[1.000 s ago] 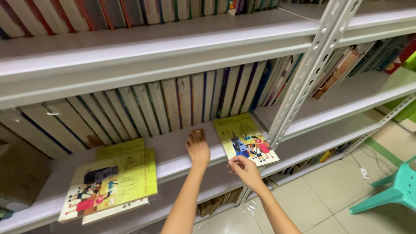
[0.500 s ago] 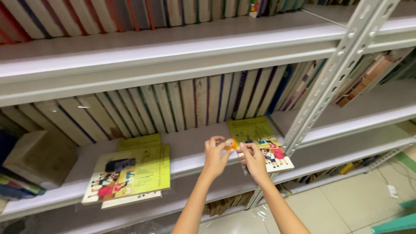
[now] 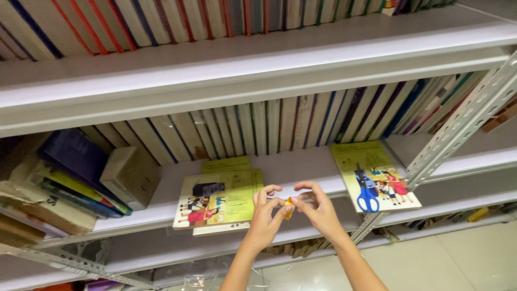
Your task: The person wraps a book with a clear plastic sheet, using scissors to cut the plastic to size. They then use tape to secure the plastic cover around the book and place it on a shelf.
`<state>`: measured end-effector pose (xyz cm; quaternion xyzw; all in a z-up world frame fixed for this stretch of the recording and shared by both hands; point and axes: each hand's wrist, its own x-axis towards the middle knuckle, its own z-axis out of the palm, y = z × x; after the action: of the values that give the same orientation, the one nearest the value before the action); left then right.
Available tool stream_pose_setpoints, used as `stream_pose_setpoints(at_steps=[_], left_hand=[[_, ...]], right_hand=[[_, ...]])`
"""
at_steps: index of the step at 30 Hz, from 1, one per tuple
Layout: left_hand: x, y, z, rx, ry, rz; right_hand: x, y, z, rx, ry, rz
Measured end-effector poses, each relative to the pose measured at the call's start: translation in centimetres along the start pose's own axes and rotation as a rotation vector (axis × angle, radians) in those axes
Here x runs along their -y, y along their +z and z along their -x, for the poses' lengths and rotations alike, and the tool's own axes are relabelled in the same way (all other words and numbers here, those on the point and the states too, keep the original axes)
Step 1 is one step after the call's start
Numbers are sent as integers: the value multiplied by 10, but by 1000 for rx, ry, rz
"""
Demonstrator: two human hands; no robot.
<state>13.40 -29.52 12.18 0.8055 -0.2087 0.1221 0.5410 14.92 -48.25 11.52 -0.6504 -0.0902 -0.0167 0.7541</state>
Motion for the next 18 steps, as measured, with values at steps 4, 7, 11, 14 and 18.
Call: stream_pose_setpoints(at_steps=[4,7,11,14,18], left_hand=[[12,-29,16,31,-4,92],[15,-44,27,47,-27,206],[9,-66,32,161,12,309],[5,-81,29,208,60,188],[-5,-92,22,274,97,143]], right_hand=[[-2,19,7,211,-41,-6],[-10,25,9,285,-17,-56],[7,40,13,286,-73,-5],[27,50,12,301,-45,72],[34,43,7,367,-22,97]])
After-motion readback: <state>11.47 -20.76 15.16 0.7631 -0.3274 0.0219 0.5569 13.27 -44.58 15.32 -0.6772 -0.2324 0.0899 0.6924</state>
